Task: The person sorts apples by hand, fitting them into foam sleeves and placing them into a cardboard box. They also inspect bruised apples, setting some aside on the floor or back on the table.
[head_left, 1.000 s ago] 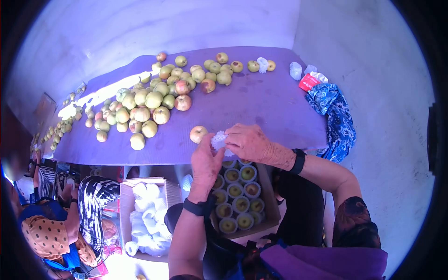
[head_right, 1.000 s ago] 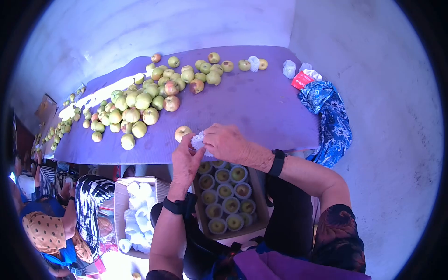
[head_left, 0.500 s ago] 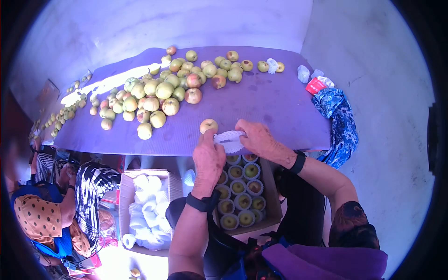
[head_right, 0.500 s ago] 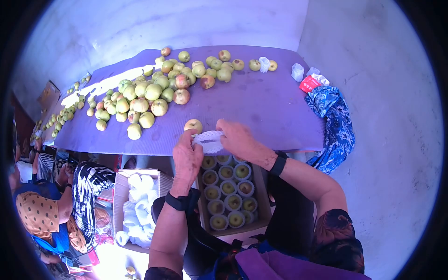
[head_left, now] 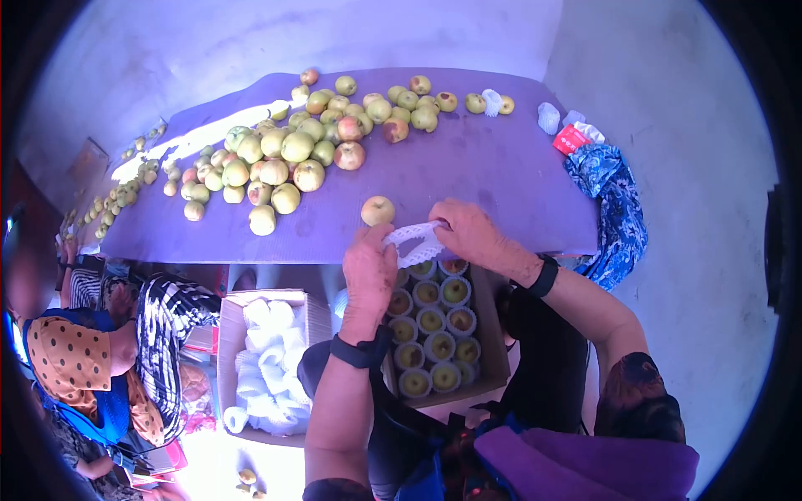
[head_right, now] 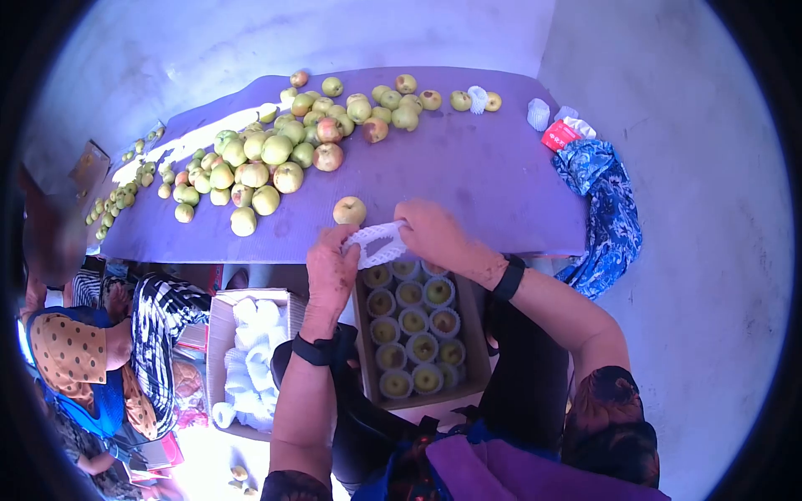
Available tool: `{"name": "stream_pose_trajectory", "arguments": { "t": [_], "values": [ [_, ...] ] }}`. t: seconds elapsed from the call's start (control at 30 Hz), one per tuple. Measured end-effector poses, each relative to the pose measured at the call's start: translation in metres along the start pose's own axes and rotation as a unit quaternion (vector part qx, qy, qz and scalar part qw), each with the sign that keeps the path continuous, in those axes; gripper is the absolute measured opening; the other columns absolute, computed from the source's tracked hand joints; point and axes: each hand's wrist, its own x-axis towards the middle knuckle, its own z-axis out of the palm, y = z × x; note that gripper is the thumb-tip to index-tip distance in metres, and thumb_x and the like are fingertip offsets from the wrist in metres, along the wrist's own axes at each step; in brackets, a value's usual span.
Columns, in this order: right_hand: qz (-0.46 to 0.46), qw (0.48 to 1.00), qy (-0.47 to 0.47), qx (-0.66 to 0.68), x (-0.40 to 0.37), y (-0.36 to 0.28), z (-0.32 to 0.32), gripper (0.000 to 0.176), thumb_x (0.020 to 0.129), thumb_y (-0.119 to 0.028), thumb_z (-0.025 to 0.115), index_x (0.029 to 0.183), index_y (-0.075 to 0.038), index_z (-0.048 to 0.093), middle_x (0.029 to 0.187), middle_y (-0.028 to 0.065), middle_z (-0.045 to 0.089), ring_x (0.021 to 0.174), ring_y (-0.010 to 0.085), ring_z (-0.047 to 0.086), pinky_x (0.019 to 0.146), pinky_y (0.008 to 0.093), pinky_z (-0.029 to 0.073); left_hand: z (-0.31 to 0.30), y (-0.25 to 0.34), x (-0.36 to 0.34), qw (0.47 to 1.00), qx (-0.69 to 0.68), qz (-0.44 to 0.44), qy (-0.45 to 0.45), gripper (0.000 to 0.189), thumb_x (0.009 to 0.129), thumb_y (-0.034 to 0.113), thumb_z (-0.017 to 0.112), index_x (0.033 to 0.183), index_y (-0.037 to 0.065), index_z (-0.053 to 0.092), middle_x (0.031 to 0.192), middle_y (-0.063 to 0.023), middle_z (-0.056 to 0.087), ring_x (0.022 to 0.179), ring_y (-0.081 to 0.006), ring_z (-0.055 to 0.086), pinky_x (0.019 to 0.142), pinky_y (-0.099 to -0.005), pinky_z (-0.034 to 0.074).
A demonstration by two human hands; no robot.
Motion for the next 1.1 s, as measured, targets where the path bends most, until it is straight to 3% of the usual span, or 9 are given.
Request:
{"name": "stream_pose_trajectory", "arguments": {
  "t": [0.07, 0.23, 0.5, 0.6, 0.7, 0.8, 0.87, 0.97, 1.1],
  "values": [
    [0.072, 0.993, -0.050, 0.077, 0.002, -0.004, -0.003, 0.014, 0.079, -0.008, 0.058, 0.092, -0.002, 0.059, 0.078, 0.0168, 0.059, 0.074, 0.0339, 0.062, 0.067, 0.0396, 0.049, -0.003, -0.004, -0.004, 0.999, -0.023, -0.018, -0.035, 0.030, 0.073, 0.007, 0.066, 0.103, 0.009, 0.061, 0.096, -0.0146, 0.060, 0.087, -0.0357, 0.060, 0.074, -0.0437, 0.049],
    [0.059, 0.993, -0.062, 0.077, 0.003, -0.022, -0.004, 0.015, 0.080, -0.009, 0.058, 0.092, 0.000, 0.060, 0.077, 0.0180, 0.061, 0.072, 0.0326, 0.063, 0.065, 0.0383, 0.049, -0.014, 0.011, -0.007, 0.991, 0.024, -0.048, -0.120, 0.036, 0.074, 0.014, 0.070, 0.109, 0.009, 0.062, 0.094, -0.0124, 0.062, 0.089, -0.0281, 0.061, 0.076, -0.0375, 0.047],
    [0.010, 0.995, -0.082, 0.060, -0.002, -0.019, 0.014, 0.014, 0.082, -0.011, 0.060, 0.089, 0.000, 0.061, 0.072, 0.0125, 0.061, 0.068, 0.0259, 0.063, 0.063, 0.0365, 0.049, -0.019, 0.011, -0.010, 0.994, 0.073, -0.023, -0.079, 0.029, 0.076, 0.019, 0.069, 0.102, 0.010, 0.062, 0.090, -0.0140, 0.064, 0.087, -0.0334, 0.062, 0.075, -0.0416, 0.048],
    [0.063, 0.974, -0.107, 0.188, 0.002, -0.015, 0.016, 0.017, 0.081, -0.013, 0.062, 0.092, 0.000, 0.062, 0.077, 0.0123, 0.064, 0.070, 0.0257, 0.063, 0.065, 0.0349, 0.050, -0.025, 0.010, -0.011, 0.990, 0.087, -0.049, -0.100, 0.025, 0.077, 0.018, 0.068, 0.100, 0.011, 0.061, 0.089, -0.0138, 0.066, 0.088, -0.0340, 0.062, 0.076, -0.0426, 0.048],
    [0.034, 0.988, -0.009, 0.149, 0.016, -0.002, 0.021, 0.023, 0.080, -0.014, 0.063, 0.099, -0.001, 0.061, 0.084, 0.0132, 0.066, 0.072, 0.0259, 0.062, 0.067, 0.0336, 0.049, -0.027, 0.003, -0.014, 0.984, 0.117, -0.058, -0.121, 0.025, 0.076, 0.018, 0.068, 0.099, 0.010, 0.062, 0.086, -0.0140, 0.067, 0.087, -0.0341, 0.063, 0.075, -0.0429, 0.048],
    [0.015, 0.994, 0.021, 0.109, 0.036, 0.005, 0.033, 0.034, 0.081, -0.015, 0.063, 0.111, -0.001, 0.057, 0.101, 0.0155, 0.064, 0.090, 0.0283, 0.062, 0.078, 0.0359, 0.049, -0.026, -0.001, -0.012, 0.981, 0.146, -0.044, -0.117, 0.023, 0.076, 0.020, 0.069, 0.096, 0.010, 0.064, 0.084, -0.0139, 0.067, 0.086, -0.0336, 0.064, 0.074, -0.0433, 0.049],
    [-0.073, 0.995, 0.051, 0.038, 0.047, 0.006, 0.051, 0.047, 0.079, -0.014, 0.064, 0.123, -0.003, 0.050, 0.120, 0.0170, 0.056, 0.110, 0.0318, 0.054, 0.092, 0.0393, 0.044, -0.026, -0.003, -0.012, 0.977, 0.179, -0.046, -0.102, 0.018, 0.075, 0.022, 0.069, 0.090, 0.012, 0.067, 0.081, -0.0125, 0.067, 0.083, -0.0319, 0.064, 0.073, -0.0429, 0.050],
    [-0.066, 0.996, -0.040, 0.049, 0.060, -0.015, 0.052, 0.054, 0.077, -0.013, 0.064, 0.127, -0.003, 0.046, 0.132, 0.0171, 0.047, 0.121, 0.0344, 0.045, 0.101, 0.0411, 0.038, -0.028, -0.007, -0.010, 0.975, 0.202, -0.054, -0.078, 0.024, 0.075, 0.024, 0.069, 0.095, 0.012, 0.068, 0.086, -0.0124, 0.065, 0.084, -0.0320, 0.063, 0.073, -0.0418, 0.050],
    [-0.048, 0.995, -0.090, 0.006, 0.072, -0.008, 0.069, 0.055, 0.076, -0.012, 0.065, 0.127, -0.005, 0.047, 0.132, 0.0169, 0.046, 0.121, 0.0332, 0.046, 0.101, 0.0400, 0.038, -0.026, -0.011, -0.005, 0.971, 0.206, -0.088, -0.077, 0.020, 0.077, 0.025, 0.066, 0.092, 0.012, 0.068, 0.088, -0.0129, 0.063, 0.085, -0.0324, 0.063, 0.073, -0.0422, 0.050]
  ]
}}
